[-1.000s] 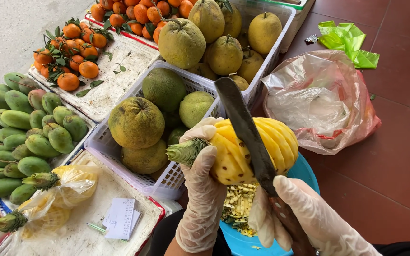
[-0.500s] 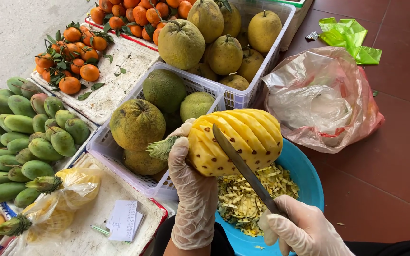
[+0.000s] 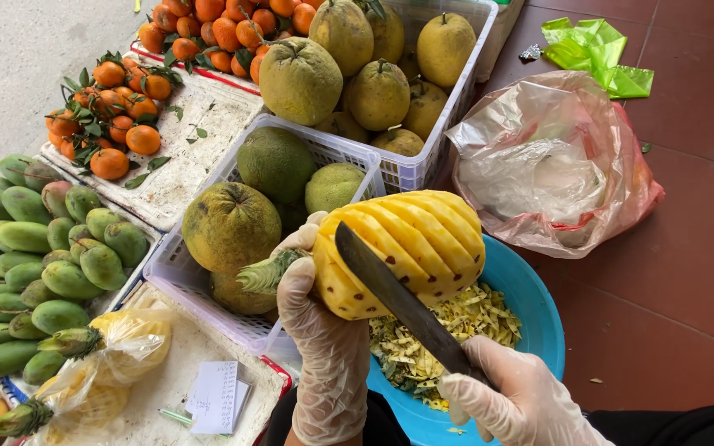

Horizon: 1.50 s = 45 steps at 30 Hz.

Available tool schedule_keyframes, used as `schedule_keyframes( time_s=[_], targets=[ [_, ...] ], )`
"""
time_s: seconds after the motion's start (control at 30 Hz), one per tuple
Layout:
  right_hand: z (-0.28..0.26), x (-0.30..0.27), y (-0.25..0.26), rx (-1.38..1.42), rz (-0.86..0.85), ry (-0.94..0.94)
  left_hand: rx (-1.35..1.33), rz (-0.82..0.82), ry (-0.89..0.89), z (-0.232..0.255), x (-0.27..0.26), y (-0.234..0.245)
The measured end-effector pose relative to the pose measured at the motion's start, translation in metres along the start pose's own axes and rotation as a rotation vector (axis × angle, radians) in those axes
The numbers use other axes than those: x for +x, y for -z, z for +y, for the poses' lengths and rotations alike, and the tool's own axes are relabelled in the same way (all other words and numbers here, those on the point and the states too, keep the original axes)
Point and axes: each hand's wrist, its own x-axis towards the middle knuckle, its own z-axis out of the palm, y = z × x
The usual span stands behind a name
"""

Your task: Carving out the eyes of a peeled pineapple using a knife in a spiral pattern

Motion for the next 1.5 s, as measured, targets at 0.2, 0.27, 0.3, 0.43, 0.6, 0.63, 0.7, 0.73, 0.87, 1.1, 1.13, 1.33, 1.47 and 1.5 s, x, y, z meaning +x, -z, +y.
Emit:
schedule_keyframes(
  time_s=[0.2,0.27,0.3,0.43,0.6,0.63,0.7,0.73,0.87,1.1,1.13,1.33,1.47,1.5],
  targets=[
    [0.000,0.000,-0.002,-0.097,0.002,0.022,0.061,-0.025,-0.071,-0.002,0.002,0.003],
    [-0.012,-0.003,-0.003,-0.034,0.000,-0.005,0.110,-0.049,-0.100,0.000,0.003,-0.004],
    [-0.016,-0.003,-0.005,0.062,-0.028,0.007,0.144,-0.082,-0.131,0.000,0.003,-0.007],
    [-0.016,-0.004,-0.004,0.309,-0.154,-0.006,0.119,-0.132,-0.159,0.001,-0.001,-0.004],
    [0.009,0.013,-0.013,0.433,-0.160,0.141,0.161,-0.141,-0.171,-0.004,-0.002,0.005],
    [0.010,0.015,-0.015,0.500,-0.162,0.147,0.209,-0.165,-0.220,-0.003,-0.002,0.001],
    [0.014,0.013,-0.015,0.457,-0.139,0.196,0.165,-0.140,-0.199,-0.006,-0.002,0.003],
    [0.016,0.011,-0.015,0.416,-0.116,0.242,0.123,-0.115,-0.175,-0.007,-0.003,0.004],
    [0.024,-0.014,-0.017,0.206,0.119,0.374,0.059,-0.077,-0.089,-0.006,-0.003,-0.004],
    [0.068,0.018,-0.004,0.992,-0.301,0.066,-0.107,0.082,0.006,-0.016,0.004,0.017],
    [0.073,0.021,-0.004,1.044,-0.267,0.022,-0.128,0.119,0.007,-0.018,0.005,0.020],
    [0.070,0.025,-0.007,1.166,-0.354,-0.002,-0.129,0.128,0.027,-0.017,0.005,0.022],
    [0.058,0.022,-0.008,1.467,-0.593,-0.038,-0.108,0.120,0.005,-0.015,0.005,0.020],
    [0.060,0.022,-0.008,1.398,-0.509,-0.041,-0.124,0.106,0.019,-0.015,0.005,0.020]
  ],
)
